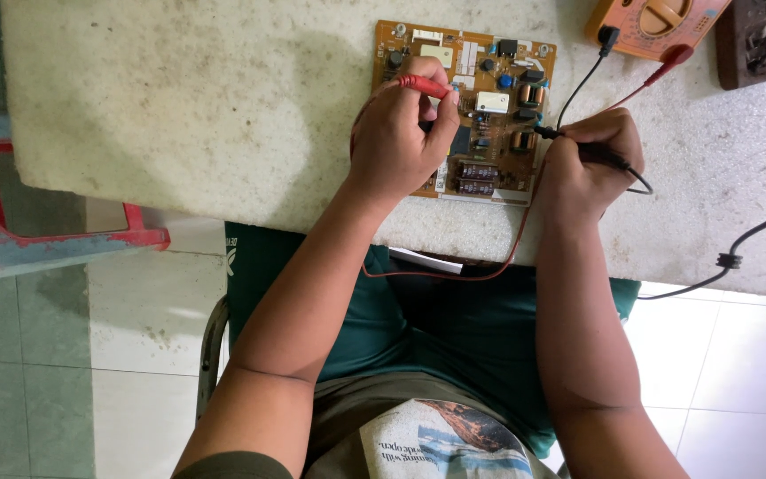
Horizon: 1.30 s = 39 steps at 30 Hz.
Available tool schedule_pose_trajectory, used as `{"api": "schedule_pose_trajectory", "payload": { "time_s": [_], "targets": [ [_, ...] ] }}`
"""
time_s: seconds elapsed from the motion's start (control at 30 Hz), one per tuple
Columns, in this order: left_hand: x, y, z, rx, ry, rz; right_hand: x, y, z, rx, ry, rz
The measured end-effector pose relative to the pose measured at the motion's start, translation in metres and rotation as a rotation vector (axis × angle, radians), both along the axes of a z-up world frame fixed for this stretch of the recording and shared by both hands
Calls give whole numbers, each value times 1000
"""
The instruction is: The person uses a multimeter to test points on a circuit board. They then use a bulb pump to blow air onto the board to clean it. Finally, they flip the board over and use a soldering iron and a flashlight to work on the back side of the circuit board.
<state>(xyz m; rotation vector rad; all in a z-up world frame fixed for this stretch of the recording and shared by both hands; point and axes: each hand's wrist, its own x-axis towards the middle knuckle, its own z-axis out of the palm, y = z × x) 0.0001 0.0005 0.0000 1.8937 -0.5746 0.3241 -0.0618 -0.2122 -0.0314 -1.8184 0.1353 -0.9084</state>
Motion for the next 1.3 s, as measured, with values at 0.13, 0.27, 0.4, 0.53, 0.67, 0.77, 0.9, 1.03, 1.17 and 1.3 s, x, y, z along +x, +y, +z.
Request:
{"api": "schedule_pose_trajectory", "payload": {
  "time_s": [0.13,0.27,0.4,0.53,0.67,0.77,0.9,1.03,1.17,1.3],
  "targets": [
    [0,0,1,5,-1,0,1,-1,-3,-4,-20,12],
    [0,-1,0,-8,-1,-6,2,-3,-5,-28,-40,15],
    [-1,0,0,30,-32,15,1,-5,-8,-47,-1,-7],
    [-1,0,0,14,-4,5,-1,-3,-6,-38,8,10],
    [8,-3,-17,-38,-68,-5,-1,-2,-6,-19,-12,20],
    [17,-1,-27,-235,-105,-54,0,4,4,167,-86,16],
    [20,13,-14,-456,-67,-40,-3,0,4,569,-132,95],
    [19,59,-11,-404,132,218,-6,-6,-7,449,-189,173],
    [34,95,-61,-410,-47,376,-28,-14,1,245,-149,148],
    [29,85,-52,-263,-92,479,-50,-66,-16,251,-206,-5]
  ]
}}
